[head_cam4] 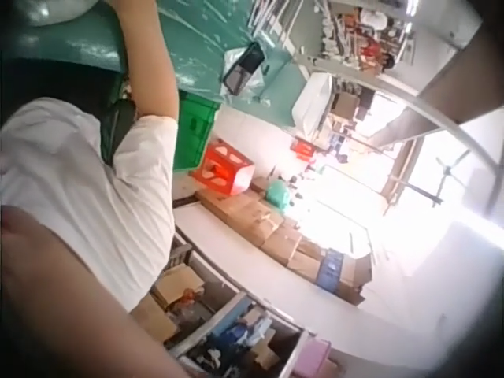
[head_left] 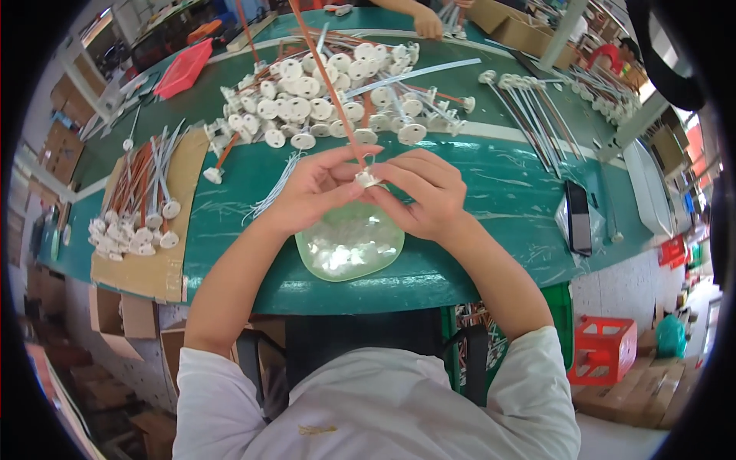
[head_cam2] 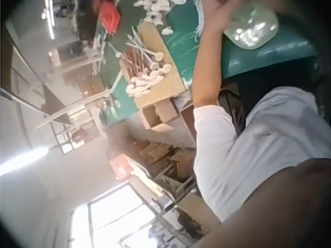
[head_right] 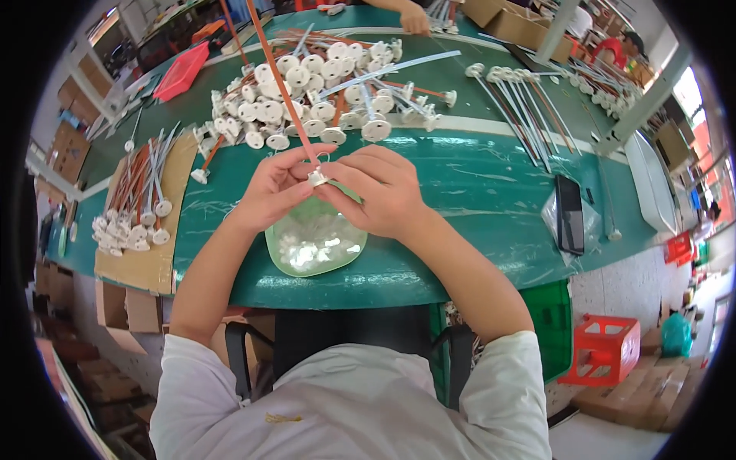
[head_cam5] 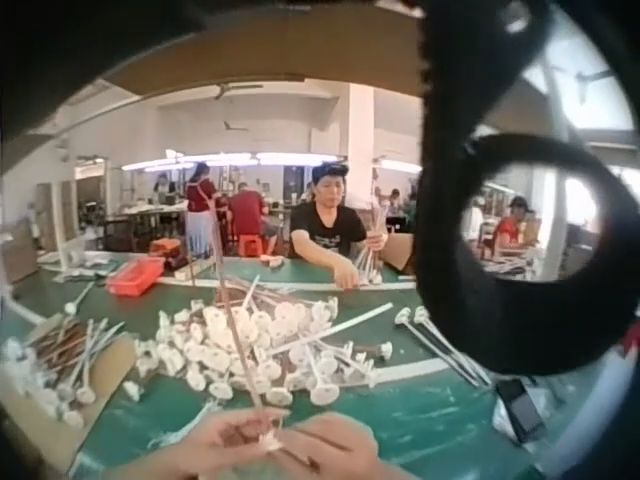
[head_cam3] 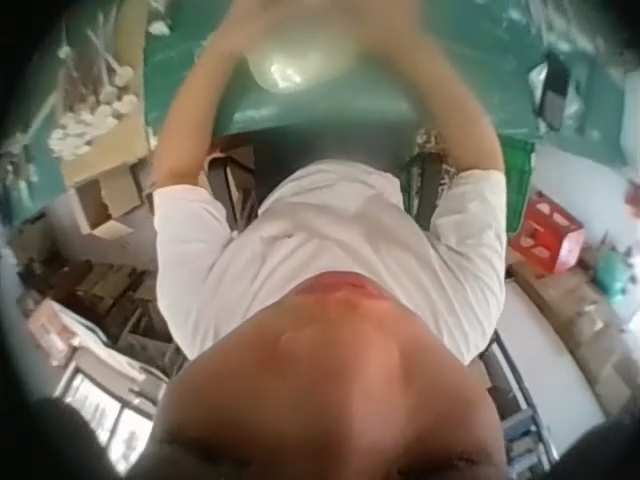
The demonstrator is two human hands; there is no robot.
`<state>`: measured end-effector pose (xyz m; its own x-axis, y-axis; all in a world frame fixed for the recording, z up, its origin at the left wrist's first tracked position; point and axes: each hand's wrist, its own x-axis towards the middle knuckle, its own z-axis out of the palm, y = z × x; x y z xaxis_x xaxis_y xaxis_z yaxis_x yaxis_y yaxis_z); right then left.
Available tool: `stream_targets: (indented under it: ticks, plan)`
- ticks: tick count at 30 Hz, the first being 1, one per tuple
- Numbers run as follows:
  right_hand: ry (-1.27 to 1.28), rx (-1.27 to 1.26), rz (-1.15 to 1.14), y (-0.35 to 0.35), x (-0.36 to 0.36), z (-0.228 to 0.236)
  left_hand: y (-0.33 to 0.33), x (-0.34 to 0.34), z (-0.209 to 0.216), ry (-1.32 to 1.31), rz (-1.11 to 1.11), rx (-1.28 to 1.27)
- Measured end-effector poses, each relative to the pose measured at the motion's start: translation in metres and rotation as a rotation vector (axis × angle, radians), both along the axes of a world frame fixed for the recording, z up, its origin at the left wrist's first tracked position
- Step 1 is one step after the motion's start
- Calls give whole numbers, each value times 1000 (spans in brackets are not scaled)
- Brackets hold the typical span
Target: Assembling electronic LED strips by attaching them to plastic bases and organizing the completed parts.
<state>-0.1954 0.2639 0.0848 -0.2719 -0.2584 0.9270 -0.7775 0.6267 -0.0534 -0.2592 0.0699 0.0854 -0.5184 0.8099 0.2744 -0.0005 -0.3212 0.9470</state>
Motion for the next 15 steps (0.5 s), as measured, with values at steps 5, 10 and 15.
stream_targets:
  ticks: [5,10,15]
  plan:
    - [89,-14,-12,-10,8,4,-6,3,2,-16,-88,-2]
    - [109,43,-35,-13,9,5,-10,0,1,34,-155,32]
    - [37,45,-62,-13,5,4,-10,-4,0,162,-67,-9]
